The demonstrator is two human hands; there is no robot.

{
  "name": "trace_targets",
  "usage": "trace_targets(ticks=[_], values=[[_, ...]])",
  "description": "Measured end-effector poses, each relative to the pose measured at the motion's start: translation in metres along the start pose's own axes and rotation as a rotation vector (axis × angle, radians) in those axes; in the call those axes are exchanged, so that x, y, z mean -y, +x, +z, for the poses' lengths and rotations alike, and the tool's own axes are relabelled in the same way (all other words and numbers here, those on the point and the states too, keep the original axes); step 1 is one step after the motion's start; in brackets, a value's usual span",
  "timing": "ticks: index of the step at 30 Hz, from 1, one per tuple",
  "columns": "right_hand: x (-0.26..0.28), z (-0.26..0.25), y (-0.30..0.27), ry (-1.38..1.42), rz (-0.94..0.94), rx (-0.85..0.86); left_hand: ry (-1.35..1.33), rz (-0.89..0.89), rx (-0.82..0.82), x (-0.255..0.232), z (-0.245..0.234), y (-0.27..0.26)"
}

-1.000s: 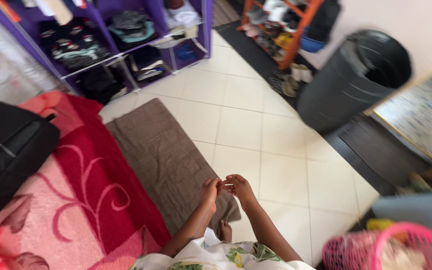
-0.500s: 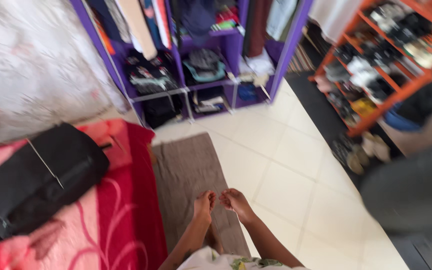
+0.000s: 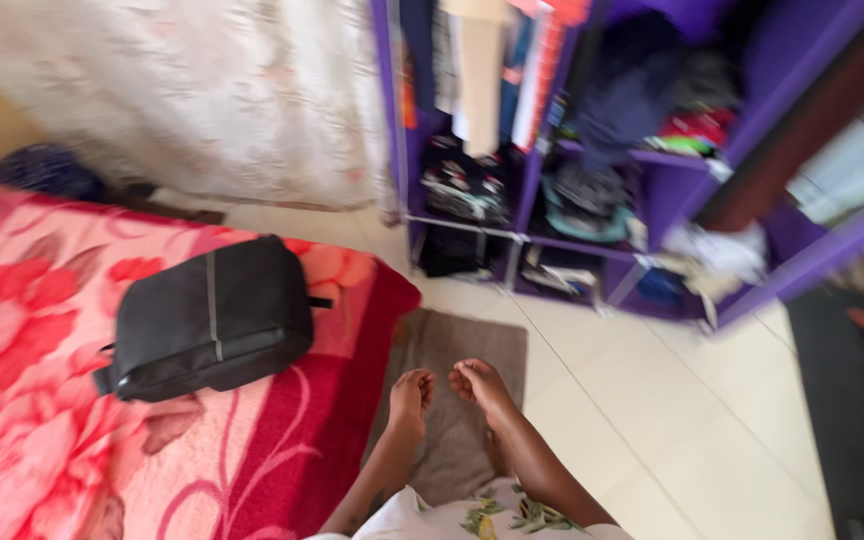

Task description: The person unpacks a black backpack placed on a bed, removing a phone, a wallet, a computer mouse, a white charging cable, and a black power adapter. Each item is placed on the bed beside the bag.

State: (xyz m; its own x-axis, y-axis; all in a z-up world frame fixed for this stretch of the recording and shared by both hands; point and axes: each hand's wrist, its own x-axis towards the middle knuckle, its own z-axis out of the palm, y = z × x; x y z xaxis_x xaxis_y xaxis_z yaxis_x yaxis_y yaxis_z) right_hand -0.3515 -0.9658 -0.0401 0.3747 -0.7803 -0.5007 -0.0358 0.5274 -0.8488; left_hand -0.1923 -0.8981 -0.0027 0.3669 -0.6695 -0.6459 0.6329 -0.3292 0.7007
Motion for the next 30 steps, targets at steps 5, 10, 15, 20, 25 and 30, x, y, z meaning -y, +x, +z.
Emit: trace_targets(ticks=[5,10,15,20,25,30], values=[[0.067,0.016,0.068,-0.168,-0.03,0.172,-0.218,0.118,-0.146,-0.031,0.006,0.043],[0.095,0.052,0.11,-0.155,-0.014,0.371,-0.471,0.186,-0.256,-0.042,-0.014,0.059],[0.105,0.111,0.138,-0.279,0.049,0.487,-0.578,0.201,-0.431,-0.067,-0.048,0.057],[0.109,0.18,0.179,-0.282,0.105,0.593,-0.65,0.29,-0.509,-0.107,-0.094,0.079],[0.13,0.249,0.226,-0.312,0.096,0.602,-0.623,0.359,-0.753,-0.168,-0.137,0.113],[0.149,0.325,0.273,-0.325,-0.011,0.57,-0.471,0.432,-0.98,-0.208,-0.179,0.141]])
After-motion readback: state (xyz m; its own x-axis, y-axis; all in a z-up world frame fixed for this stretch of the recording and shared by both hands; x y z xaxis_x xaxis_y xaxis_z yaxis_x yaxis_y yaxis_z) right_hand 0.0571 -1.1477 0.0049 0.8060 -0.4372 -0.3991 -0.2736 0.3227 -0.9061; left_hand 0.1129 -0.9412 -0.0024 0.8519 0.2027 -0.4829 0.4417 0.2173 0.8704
